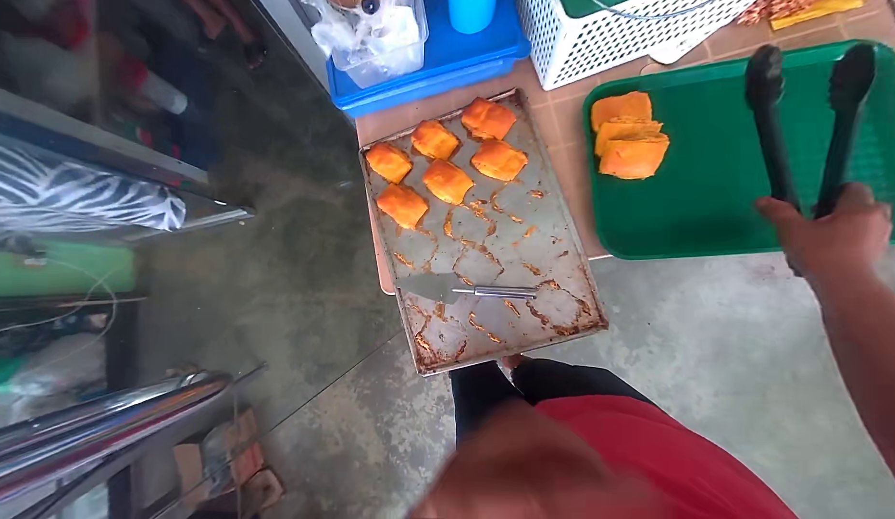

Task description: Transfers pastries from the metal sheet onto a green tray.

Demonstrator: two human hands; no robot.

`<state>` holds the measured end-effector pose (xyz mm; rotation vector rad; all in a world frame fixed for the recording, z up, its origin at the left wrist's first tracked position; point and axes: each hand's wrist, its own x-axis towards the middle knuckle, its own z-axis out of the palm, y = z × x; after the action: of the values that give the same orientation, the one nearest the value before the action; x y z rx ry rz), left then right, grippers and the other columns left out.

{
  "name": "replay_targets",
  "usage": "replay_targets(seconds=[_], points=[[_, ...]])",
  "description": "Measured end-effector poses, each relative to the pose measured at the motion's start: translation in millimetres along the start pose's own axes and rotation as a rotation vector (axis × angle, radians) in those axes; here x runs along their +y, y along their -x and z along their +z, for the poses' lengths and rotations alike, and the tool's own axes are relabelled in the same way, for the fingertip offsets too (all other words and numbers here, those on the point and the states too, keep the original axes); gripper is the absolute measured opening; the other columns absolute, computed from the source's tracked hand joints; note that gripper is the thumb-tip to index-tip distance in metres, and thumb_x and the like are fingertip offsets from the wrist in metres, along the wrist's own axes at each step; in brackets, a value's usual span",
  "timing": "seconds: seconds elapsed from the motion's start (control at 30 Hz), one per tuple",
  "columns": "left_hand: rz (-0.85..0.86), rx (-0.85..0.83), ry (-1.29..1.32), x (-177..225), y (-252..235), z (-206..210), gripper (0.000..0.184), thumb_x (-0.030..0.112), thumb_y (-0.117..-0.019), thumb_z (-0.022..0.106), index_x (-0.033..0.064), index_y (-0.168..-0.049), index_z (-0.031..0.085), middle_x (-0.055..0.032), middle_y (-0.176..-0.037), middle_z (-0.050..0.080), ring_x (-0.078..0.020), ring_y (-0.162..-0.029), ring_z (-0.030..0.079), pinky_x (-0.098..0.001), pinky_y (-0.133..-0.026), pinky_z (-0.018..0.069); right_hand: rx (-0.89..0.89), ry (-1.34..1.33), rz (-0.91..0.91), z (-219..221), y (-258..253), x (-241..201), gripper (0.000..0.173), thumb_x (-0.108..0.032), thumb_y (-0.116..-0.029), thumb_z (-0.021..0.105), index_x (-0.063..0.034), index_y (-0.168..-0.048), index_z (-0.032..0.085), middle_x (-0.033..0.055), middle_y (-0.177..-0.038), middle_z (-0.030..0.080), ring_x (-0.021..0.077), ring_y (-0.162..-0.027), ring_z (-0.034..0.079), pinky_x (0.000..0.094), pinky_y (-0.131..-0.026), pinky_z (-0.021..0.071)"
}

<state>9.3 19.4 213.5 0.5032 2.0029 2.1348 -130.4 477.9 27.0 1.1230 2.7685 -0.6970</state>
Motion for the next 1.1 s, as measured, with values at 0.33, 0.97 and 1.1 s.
replay_targets(seconds=[0.33,0.97,1.1], points=[[-0.778,0.706,-0.551,-204.3,36.6,-70.6,0.049,0.011,-0.1083,0.045,-0.0120,-0.151,0.036,-0.0349,-0.132,0.059,-0.0395,-0.116,0.063,-0.0477,-0.101,0.0493,-0.187,0.160,-0.649,15.2,86.0,-85.9,0.075,-0.030,-0.1009,0.066,0.0130,-0.153,0.034,0.0434,-0.153,0.034,0.0632,-0.140,0.033,0.0742,-0.113,0.0281],[-0.815,0.702,-0.889,-231.7,1.8,-58.3,0.042,0.014,-0.1077,0.046,0.0048,-0.148,0.053,-0.0292,-0.125,0.063,-0.0423,-0.095,0.070,-0.0537,-0.078,0.0567,-0.759,0.749,-1.047,71.3,181.8,-229.6,0.046,-0.010,-0.1063,0.053,-0.0110,-0.152,0.051,0.0223,-0.129,0.061,0.0400,-0.096,0.068,0.0530,-0.082,0.0556],[-0.769,0.699,-0.882,-235.6,6.8,-53.2,0.043,0.015,-0.1073,0.047,0.0017,-0.148,0.052,-0.0290,-0.121,0.065,-0.0414,-0.089,0.071,-0.0531,-0.075,0.0576,-0.780,0.756,-0.971,108.2,202.1,-265.9,0.048,-0.003,-0.1025,0.055,-0.0078,-0.150,0.051,0.0248,-0.135,0.056,0.0440,-0.101,0.067,0.0568,-0.084,0.0553]])
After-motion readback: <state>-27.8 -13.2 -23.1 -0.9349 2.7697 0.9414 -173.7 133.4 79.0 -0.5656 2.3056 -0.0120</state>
